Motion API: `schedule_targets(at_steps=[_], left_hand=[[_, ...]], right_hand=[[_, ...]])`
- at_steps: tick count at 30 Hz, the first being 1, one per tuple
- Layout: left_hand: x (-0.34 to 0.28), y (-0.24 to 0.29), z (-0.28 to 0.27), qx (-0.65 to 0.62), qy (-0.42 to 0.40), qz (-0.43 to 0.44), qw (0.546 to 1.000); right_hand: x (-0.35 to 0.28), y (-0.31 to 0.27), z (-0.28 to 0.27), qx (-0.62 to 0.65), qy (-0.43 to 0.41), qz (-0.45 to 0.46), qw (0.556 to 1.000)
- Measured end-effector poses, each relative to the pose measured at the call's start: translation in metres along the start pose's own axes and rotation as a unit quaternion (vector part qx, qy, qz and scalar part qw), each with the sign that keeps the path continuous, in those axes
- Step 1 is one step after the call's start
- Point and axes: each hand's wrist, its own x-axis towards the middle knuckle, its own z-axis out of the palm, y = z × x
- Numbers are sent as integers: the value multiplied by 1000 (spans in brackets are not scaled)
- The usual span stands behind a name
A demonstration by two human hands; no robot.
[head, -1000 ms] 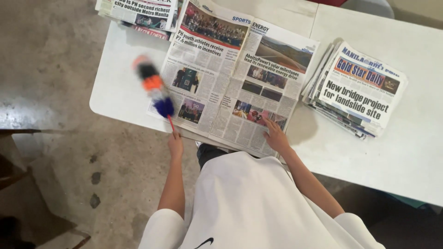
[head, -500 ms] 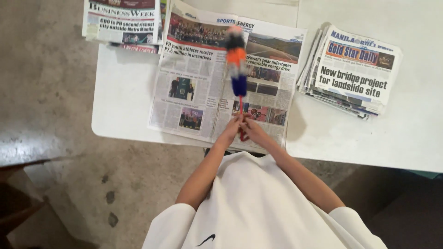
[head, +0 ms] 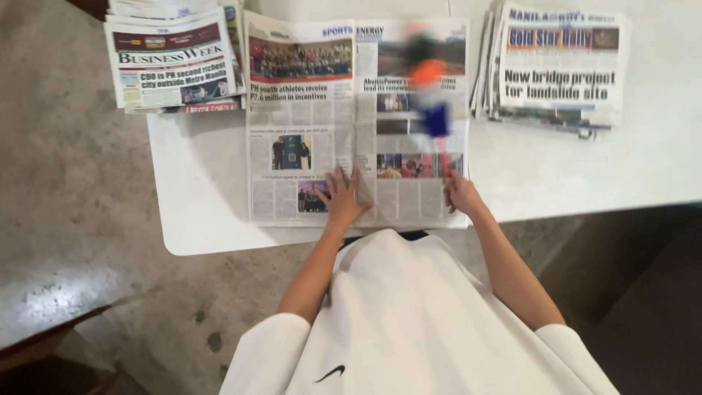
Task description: Cleaning dust off various newspapers on a table using a feather duster.
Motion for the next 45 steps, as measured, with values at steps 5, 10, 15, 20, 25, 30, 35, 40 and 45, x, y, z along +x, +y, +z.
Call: schedule_targets(at_steps=[5, 10, 15, 20, 25, 30, 35, 40, 45], left_hand=[[32, -10, -3, -23, 5, 28, 999], [60, -26, -5, -11, 6, 56, 998], [70, -32, -14, -14, -13, 53, 998], [58, -10, 17, 49, 126, 256, 957], [51, 23, 63, 27, 159, 412, 897], [24, 62, 59, 144, 0, 393, 908], [32, 67, 72, 101, 16, 354, 930], [29, 64, 83, 44, 105, 334, 936], [20, 70, 76, -78, 74, 276, 955]], right_hand=[[-45, 23, 16, -20, 39, 70, 997], [-71, 51, 26, 57, 72, 115, 989], [-96, 82, 24, -53, 16, 129, 990], [-101, 67, 35, 55, 139, 103, 983], [-99, 68, 36, -138, 87, 27, 986], [-79, 101, 16, -131, 141, 9, 981], [-65, 63, -16, 2, 122, 56, 991], [-19, 48, -40, 54, 129, 18, 990], [7, 33, -57, -200, 64, -49, 976]])
